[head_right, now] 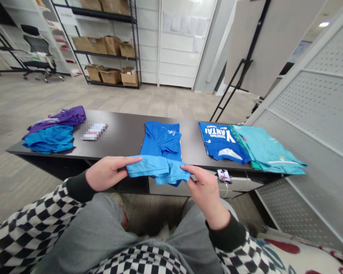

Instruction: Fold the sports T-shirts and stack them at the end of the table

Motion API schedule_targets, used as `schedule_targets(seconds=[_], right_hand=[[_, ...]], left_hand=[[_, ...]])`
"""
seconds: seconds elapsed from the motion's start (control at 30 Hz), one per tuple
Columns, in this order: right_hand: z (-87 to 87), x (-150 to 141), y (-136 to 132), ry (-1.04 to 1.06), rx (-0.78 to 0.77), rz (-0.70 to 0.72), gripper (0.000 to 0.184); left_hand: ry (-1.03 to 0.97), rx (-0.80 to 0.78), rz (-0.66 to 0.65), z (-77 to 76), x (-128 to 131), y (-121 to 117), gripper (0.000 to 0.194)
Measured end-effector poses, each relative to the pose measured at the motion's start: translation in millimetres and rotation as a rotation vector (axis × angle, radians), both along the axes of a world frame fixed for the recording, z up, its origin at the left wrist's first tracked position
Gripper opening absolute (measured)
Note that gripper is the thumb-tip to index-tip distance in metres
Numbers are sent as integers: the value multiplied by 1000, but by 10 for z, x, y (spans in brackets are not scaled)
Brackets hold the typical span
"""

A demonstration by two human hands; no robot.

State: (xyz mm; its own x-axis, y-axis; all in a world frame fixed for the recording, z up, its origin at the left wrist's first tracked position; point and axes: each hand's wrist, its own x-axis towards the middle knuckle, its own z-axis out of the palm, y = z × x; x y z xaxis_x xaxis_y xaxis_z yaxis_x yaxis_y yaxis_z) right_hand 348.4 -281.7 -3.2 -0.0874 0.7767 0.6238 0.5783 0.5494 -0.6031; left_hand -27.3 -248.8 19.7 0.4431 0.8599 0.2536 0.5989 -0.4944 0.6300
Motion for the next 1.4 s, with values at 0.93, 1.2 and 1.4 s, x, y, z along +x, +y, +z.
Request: schedule_targets(seconds=[0.93,1.2,1.4], right_hand=[[-403,-342,3534,-379,-331,-183,26],[-481,-126,3695,-463,-367,-334,22],[-468,-185,3653,-396,-383,-412,41]], left_hand=[[-60,30,218,-592,422,3230,35],[181,106,367,-672,333,3320,29],[278,160,542,-600,353,3200,48]])
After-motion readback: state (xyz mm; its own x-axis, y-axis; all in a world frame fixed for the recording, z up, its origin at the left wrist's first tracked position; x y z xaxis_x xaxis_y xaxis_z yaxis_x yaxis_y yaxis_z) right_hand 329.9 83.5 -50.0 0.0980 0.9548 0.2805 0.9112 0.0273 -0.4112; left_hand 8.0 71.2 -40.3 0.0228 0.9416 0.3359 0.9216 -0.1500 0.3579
